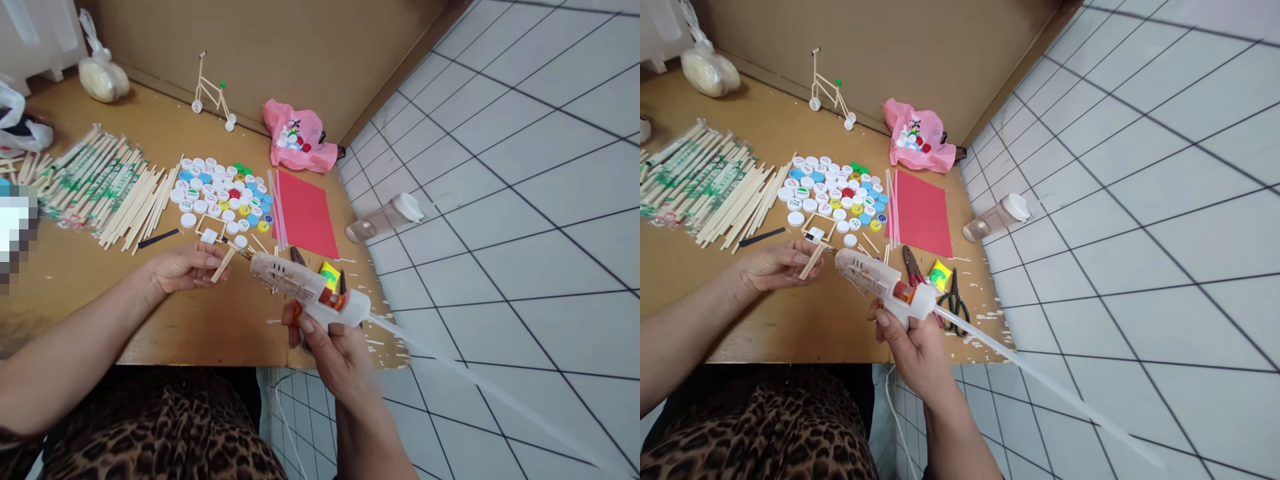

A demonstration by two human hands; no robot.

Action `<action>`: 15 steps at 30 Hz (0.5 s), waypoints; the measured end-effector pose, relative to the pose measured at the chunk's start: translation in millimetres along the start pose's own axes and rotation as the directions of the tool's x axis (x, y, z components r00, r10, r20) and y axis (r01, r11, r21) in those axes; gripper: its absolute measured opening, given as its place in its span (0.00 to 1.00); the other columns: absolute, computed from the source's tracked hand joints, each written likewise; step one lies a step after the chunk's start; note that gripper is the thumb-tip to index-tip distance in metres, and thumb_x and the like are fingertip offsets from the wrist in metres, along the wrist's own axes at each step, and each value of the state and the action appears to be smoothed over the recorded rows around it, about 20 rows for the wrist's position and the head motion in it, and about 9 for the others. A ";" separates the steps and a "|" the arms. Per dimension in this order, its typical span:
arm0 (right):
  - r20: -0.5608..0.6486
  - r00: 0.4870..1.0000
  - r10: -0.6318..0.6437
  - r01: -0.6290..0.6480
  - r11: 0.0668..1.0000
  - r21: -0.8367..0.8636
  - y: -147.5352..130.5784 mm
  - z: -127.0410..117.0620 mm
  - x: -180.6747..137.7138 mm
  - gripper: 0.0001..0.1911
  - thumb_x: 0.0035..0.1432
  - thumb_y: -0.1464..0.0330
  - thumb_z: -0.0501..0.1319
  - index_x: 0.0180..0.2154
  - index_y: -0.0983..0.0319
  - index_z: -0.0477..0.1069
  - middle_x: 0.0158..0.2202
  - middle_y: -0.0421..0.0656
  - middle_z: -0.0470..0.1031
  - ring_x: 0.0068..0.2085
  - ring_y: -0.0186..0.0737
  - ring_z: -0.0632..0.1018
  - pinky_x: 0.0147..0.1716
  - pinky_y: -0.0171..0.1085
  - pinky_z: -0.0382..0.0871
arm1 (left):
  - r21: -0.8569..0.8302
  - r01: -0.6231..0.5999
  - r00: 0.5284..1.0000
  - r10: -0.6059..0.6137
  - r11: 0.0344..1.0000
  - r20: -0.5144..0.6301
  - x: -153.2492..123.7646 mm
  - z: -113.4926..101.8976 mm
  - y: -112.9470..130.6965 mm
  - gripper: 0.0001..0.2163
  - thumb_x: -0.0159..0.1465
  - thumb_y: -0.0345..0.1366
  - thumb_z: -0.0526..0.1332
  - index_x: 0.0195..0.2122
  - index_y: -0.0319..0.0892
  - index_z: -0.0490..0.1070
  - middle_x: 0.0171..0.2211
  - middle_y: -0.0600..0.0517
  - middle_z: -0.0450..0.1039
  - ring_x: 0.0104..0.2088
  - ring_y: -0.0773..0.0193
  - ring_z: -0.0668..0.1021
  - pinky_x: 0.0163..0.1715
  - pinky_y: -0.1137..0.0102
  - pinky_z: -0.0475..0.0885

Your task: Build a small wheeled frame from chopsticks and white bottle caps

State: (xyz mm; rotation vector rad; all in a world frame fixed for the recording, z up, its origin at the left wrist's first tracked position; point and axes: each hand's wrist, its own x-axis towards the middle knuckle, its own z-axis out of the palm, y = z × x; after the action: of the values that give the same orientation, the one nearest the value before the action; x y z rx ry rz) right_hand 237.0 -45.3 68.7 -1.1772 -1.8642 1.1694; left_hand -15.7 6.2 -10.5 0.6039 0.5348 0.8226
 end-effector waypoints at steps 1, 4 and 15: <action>0.004 1.000 -0.005 0.005 1.000 -0.006 -0.7 0.3 0.1 0.22 0.64 0.50 0.56 0.31 0.61 0.72 0.26 0.42 0.72 0.25 0.35 0.70 0.26 0.36 0.68 | 0.000 0.003 1.000 -0.003 1.000 -0.005 -0.1 0.0 0.1 0.15 0.41 0.38 0.78 0.23 0.36 0.76 0.19 0.52 0.74 0.18 0.74 0.67 0.17 0.79 0.57; 0.007 1.000 -0.024 0.025 0.999 -0.044 -2.9 0.7 0.4 0.23 0.65 0.50 0.55 0.30 0.61 0.71 0.26 0.42 0.72 0.25 0.36 0.70 0.27 0.37 0.68 | 0.008 0.010 1.000 -0.010 1.000 -0.003 0.0 0.0 0.2 0.15 0.40 0.38 0.78 0.23 0.36 0.76 0.19 0.52 0.74 0.19 0.73 0.68 0.18 0.78 0.58; -0.001 1.000 -0.019 0.019 0.996 -0.089 -4.1 0.1 -0.4 0.23 0.64 0.49 0.54 0.32 0.61 0.71 0.25 0.41 0.71 0.25 0.35 0.70 0.26 0.36 0.67 | 0.020 -0.007 1.000 0.006 1.000 0.028 0.5 1.3 -0.1 0.13 0.43 0.36 0.76 0.22 0.36 0.75 0.17 0.53 0.72 0.18 0.75 0.65 0.17 0.78 0.55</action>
State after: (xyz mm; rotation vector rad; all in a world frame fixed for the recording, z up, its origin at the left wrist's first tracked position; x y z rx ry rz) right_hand 235.6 -46.5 72.4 -1.2055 -1.9399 1.0845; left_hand -14.5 6.1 -9.8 0.6351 0.5162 0.8147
